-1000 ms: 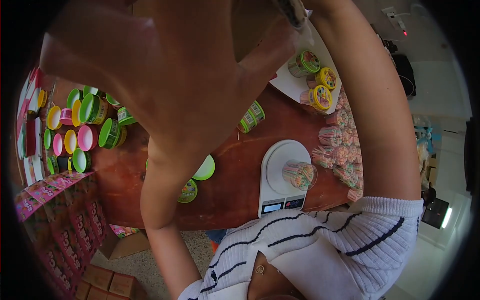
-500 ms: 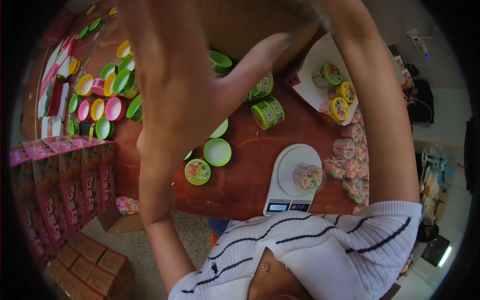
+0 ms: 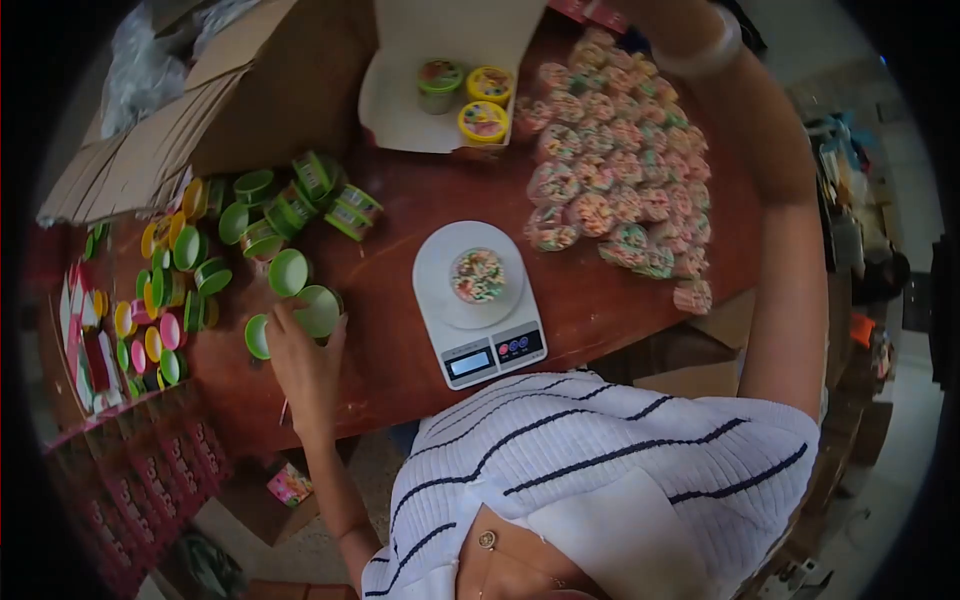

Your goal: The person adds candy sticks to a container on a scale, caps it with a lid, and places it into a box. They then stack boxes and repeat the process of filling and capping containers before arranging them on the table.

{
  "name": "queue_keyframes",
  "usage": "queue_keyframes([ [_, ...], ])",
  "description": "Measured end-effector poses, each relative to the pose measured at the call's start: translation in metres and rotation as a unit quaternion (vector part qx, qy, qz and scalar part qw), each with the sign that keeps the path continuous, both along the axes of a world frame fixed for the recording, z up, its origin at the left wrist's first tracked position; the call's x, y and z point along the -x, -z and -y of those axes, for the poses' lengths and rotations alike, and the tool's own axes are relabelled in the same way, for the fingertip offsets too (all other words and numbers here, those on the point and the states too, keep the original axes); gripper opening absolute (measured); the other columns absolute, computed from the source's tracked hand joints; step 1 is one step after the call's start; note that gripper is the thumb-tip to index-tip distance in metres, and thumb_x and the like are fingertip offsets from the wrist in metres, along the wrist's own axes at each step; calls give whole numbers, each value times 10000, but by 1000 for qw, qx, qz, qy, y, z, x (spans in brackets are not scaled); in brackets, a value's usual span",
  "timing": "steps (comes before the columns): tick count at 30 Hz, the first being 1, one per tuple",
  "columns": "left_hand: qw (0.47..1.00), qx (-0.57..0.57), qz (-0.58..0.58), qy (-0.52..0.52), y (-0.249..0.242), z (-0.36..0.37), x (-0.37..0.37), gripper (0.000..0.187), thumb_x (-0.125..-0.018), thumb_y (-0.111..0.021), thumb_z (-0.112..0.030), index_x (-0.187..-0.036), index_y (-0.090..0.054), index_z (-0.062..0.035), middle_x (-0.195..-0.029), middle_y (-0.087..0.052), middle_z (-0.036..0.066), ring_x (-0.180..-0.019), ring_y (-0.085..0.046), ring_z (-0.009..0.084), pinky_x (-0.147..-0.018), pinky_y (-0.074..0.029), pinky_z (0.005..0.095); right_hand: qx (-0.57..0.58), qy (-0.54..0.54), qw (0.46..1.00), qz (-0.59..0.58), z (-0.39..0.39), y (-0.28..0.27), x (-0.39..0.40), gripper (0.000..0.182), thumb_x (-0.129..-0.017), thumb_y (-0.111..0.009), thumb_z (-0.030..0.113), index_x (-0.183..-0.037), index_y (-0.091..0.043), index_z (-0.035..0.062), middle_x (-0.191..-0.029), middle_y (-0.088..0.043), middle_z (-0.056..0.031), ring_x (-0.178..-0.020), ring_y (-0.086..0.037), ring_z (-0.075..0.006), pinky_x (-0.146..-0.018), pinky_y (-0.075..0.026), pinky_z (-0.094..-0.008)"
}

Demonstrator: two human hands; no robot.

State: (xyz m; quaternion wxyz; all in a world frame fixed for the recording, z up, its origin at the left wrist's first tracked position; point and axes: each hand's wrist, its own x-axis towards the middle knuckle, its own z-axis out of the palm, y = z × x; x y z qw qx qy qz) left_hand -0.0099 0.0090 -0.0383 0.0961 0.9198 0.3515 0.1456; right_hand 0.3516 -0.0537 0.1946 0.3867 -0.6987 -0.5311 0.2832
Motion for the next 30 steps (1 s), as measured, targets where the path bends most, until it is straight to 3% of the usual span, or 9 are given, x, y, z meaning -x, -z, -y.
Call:
queue_keyframes([
  [2,966,215,137,-32,-39,31,-18,522,-749,-860,-57,-1164,-547,-6,-1085,-606,162,-984,-613,344,-876,-499,444,-1,70,988,-141,73,13,13,246,-1049,-620,291,-1092,-606,49,-693,-593,-10,-490,-506,-98,-460,-400,-252],
  [4,937,199,212,194,-51,66,-43,561,-714,-872,-38,-1164,-539,-3,-1220,-621,184,-1082,-625,352,-958,-503,412,-19,146,949,-278,144,41,37,249,-1054,-618,295,-1092,-601,49,-684,-589,-5,-478,-500,-92,-451,-396,-247],
  [5,915,232,169,283,-61,87,-59,560,-715,-869,-46,-1161,-532,-9,-1242,-614,193,-1110,-611,372,-978,-498,435,-53,193,920,-336,172,55,59,252,-1087,-588,325,-1001,-572,89,-657,-437,81,-464,-316,23,-412,-234,-179],
  [9,849,278,79,443,-6,169,-139,640,-701,-864,-67,-1228,-508,4,-1194,-598,178,-1152,-574,394,-1002,-486,447,-114,312,835,-439,261,139,104,216,-1095,-576,273,-991,-551,86,-681,-446,74,-506,-368,-3,-446,-283,-209],
  [13,859,230,80,449,47,202,-172,690,-721,-843,-60,-1311,-494,23,-1264,-601,180,-1186,-575,380,-1048,-472,437,-272,481,776,-303,278,243,140,161,-1102,-563,207,-1010,-549,76,-747,-492,44,-607,-437,-21,-486,-329,-207],
  [16,852,274,71,440,32,199,-165,687,-765,-783,-7,-1377,-472,26,-1302,-601,191,-1209,-574,389,-1049,-483,451,-307,491,798,-163,273,289,135,115,-1078,-597,134,-1018,-551,47,-789,-532,23,-649,-481,-44,-560,-401,-225],
  [18,846,337,34,411,18,190,-162,640,-821,-678,74,-1419,-456,24,-1345,-585,209,-1257,-568,389,-1062,-485,442,-310,488,805,-135,269,300,129,119,-1064,-617,113,-1009,-549,32,-785,-542,6,-651,-500,-69,-585,-433,-244],
  [21,827,412,72,375,9,185,-168,571,-908,-609,34,-1449,-428,8,-1386,-587,228,-1306,-576,383,-1068,-476,410,-223,456,861,-17,269,308,123,106,-990,-682,59,-1003,-587,13,-820,-609,-164,-722,-657,-301,-646,-509,-369],
  [30,863,349,112,348,12,195,-172,391,-935,-656,-69,-1323,-623,-36,-1290,-600,204,-1154,-620,383,-983,-511,424,-242,376,894,12,269,315,134,267,-871,-717,123,-1035,-581,-36,-884,-592,-200,-807,-632,-400,-696,-516,-462],
])
